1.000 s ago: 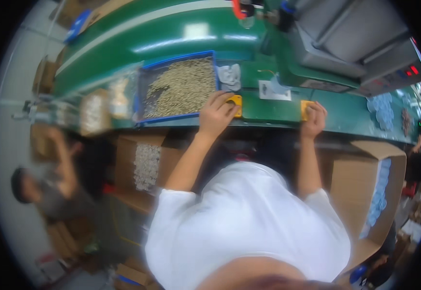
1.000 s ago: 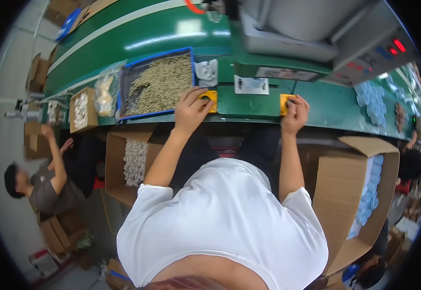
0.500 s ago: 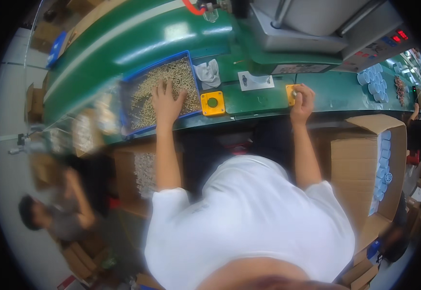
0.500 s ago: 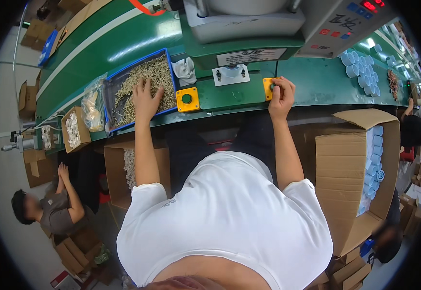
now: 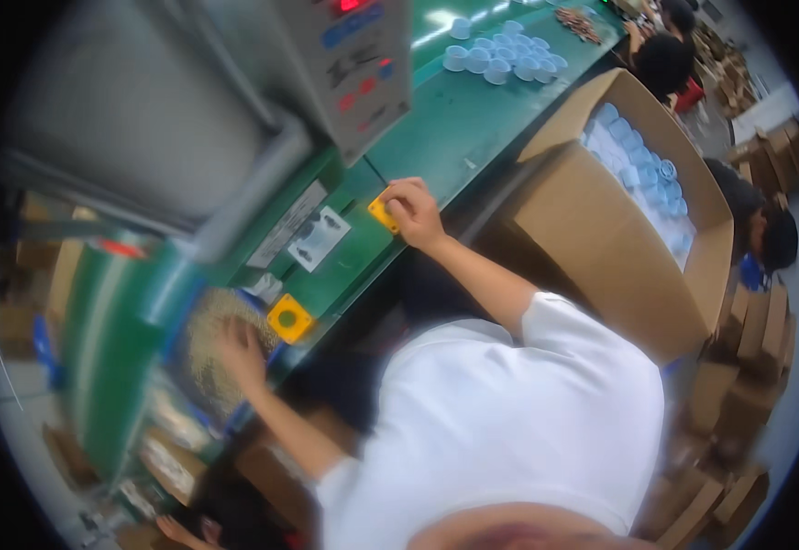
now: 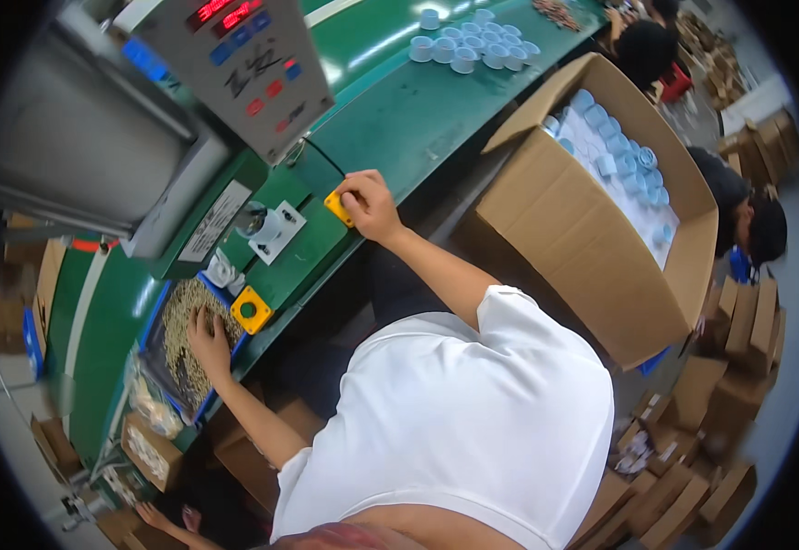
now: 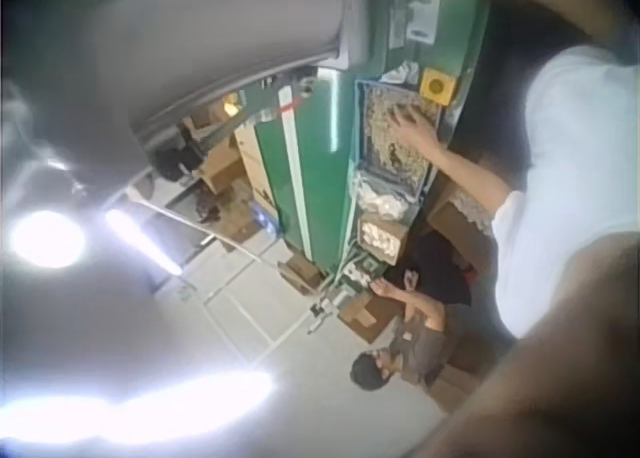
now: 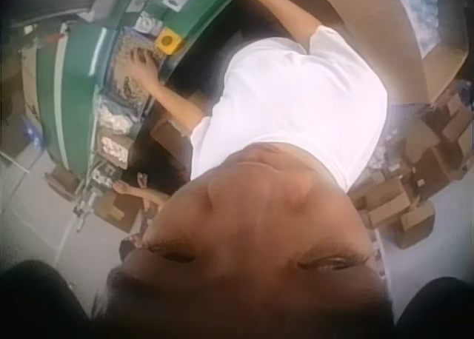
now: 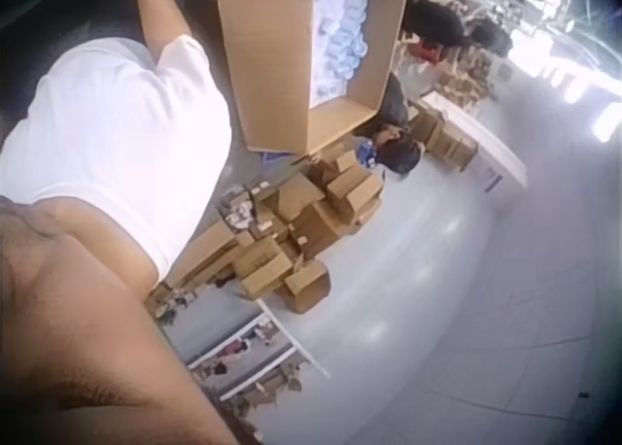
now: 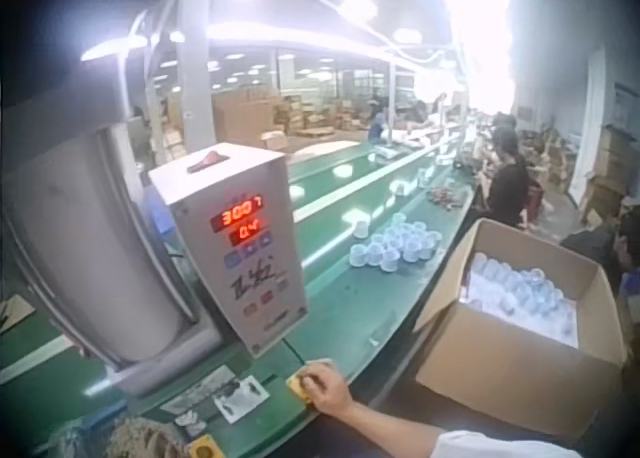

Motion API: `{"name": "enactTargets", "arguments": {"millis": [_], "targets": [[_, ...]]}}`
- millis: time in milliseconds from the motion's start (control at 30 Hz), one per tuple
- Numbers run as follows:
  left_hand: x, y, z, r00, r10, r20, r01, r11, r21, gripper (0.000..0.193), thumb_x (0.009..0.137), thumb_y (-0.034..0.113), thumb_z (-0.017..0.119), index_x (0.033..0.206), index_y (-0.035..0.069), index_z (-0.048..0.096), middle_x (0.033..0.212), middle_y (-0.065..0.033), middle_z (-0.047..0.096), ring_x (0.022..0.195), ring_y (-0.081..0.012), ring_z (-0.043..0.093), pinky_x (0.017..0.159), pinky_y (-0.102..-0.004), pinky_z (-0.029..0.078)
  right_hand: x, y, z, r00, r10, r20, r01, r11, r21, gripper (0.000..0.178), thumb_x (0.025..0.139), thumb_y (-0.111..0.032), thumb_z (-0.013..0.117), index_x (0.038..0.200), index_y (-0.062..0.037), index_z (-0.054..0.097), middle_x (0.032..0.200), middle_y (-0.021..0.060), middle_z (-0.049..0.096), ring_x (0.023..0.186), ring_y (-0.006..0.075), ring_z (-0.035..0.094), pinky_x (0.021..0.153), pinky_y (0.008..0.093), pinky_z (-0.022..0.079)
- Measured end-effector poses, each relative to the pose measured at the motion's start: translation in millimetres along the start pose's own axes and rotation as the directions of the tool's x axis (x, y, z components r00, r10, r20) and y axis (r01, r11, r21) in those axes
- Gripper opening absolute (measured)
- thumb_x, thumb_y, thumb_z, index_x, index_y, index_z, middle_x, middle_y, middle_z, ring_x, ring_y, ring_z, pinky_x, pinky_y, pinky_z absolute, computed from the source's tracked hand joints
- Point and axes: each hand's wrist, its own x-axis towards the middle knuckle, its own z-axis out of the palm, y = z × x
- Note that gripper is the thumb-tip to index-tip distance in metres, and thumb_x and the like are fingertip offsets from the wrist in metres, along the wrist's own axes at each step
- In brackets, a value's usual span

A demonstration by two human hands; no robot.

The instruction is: Assembling small electronic components using a specialized press machine and then packaging them into a box.

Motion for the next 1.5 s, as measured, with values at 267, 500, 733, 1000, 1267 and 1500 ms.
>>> {"name": "enactTargets", "arguments": {"millis": [267,500,733,1000,1267,1500], "targets": [[7,8,-1,1.000,-0.021,0.001,0.021,0.999,-0.038,0.042,0.096,0.025,0.066,0.133,0.004,0.066,0.148,-0.0208,0.055,0.136,-0.0421,0.048,0.115,-0.0514,0.037,37,-78,-9,0.971,-0.005,0.238,0.043,0.987,-0.153,0.034,0.086,-0.024,0.077,0.113,-0.0049,0.067,0.116,0.0146,0.069,0.112,0.0344,0.062,0.101,0.0445,0.048],[-2,14,-8,0.999,-0.036,-0.023,0.035,0.999,-0.033,0.042,0.095,0.024,0.068,0.132,0.004,0.066,0.147,-0.0199,0.056,0.136,-0.0417,0.047,0.115,-0.0511,0.037,44,-115,45,0.916,-0.074,0.394,0.087,0.996,-0.014,0.066,0.079,-0.034,0.086,0.131,-0.0027,0.061,0.132,0.0172,0.060,0.117,0.0363,0.058,0.103,0.0462,0.046],[-2,9,-9,0.999,-0.048,0.023,0.048,0.999,0.001,0.041,0.098,0.026,0.066,0.134,0.006,0.065,0.148,-0.0173,0.054,0.137,-0.0394,0.047,0.116,-0.0489,0.036,58,-106,33,0.949,-0.256,0.186,0.254,0.967,0.032,0.064,0.072,-0.026,0.091,0.127,-0.0046,0.066,0.128,0.0163,0.062,0.115,0.0346,0.058,0.102,0.0436,0.047],[4,12,-6,1.000,-0.026,0.003,0.026,1.000,0.014,0.040,0.098,0.026,0.066,0.133,0.006,0.066,0.147,-0.0173,0.056,0.136,-0.0396,0.048,0.115,-0.0489,0.037,67,41,-60,0.996,0.081,0.046,-0.044,0.845,-0.532,0.061,0.071,-0.030,0.090,0.125,-0.0099,0.071,0.111,0.0133,0.072,0.103,0.0344,0.063,0.092,0.0422,0.051],[-1,8,-7,0.998,-0.060,-0.002,0.060,0.998,-0.020,0.043,0.096,0.029,0.066,0.131,0.004,0.067,0.147,-0.0186,0.056,0.135,-0.0412,0.048,0.116,-0.0510,0.035,57,24,-68,0.923,0.371,0.103,-0.232,0.750,-0.619,0.054,0.084,-0.036,0.079,0.129,-0.0073,0.066,0.129,0.0143,0.068,0.117,0.0345,0.062,0.099,0.0429,0.051],[2,8,-3,1.000,-0.029,-0.011,0.029,1.000,-0.006,0.039,0.097,0.026,0.067,0.131,0.006,0.067,0.146,-0.0165,0.057,0.135,-0.0390,0.049,0.114,-0.0484,0.037,97,94,-46,0.992,0.018,0.124,0.067,0.758,-0.648,0.056,0.092,-0.043,0.069,0.133,-0.0052,0.063,0.131,0.0172,0.067,0.119,0.0362,0.064,0.101,0.0439,0.050]]}}
